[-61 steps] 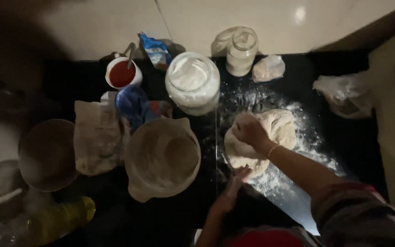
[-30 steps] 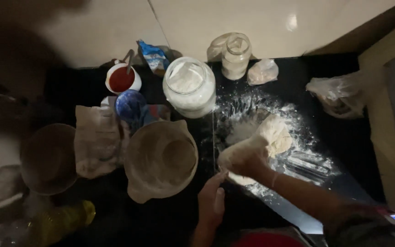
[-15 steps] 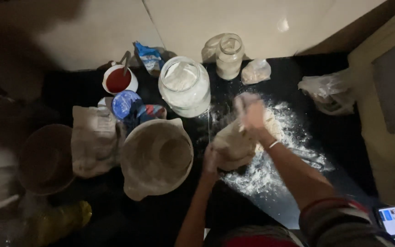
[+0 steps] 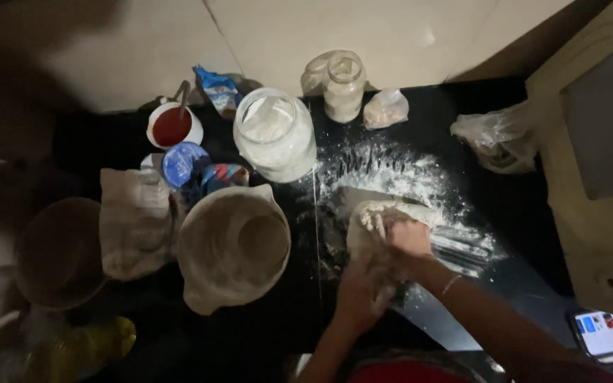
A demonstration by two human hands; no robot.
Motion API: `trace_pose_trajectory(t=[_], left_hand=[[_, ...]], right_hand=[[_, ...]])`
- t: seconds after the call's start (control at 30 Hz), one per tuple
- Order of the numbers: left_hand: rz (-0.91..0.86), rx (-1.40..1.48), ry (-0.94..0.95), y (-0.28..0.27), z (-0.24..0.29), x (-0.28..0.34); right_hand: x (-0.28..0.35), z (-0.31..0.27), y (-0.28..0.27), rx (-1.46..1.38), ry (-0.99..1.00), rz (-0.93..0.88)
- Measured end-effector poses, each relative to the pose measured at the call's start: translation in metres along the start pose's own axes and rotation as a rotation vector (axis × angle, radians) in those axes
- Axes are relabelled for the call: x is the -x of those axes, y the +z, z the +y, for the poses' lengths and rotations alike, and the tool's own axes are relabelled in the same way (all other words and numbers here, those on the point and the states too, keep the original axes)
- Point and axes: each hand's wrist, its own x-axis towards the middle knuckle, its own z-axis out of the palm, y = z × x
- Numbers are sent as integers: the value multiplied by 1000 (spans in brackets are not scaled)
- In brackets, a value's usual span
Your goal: The person is kneading a large mass of dough on a floured countertop in a kitchen.
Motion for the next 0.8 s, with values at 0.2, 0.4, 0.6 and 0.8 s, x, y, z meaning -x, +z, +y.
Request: trace_pose_trajectory(t=[0.2, 0.4, 0.6, 0.8], left_hand=[[-115, -104, -4, 23, -27, 11], [-69, -70, -11, 30, -27, 10], [110, -4, 138, 38, -35, 13], [56, -2, 113, 44, -43, 24]], right_hand=[[-93, -14, -12, -237, -94, 362], [-184, -19, -27, -198, -303, 884], [-198, -24, -61, -340, -374, 809], [-248, 51, 63, -1461, -1433, -344]])
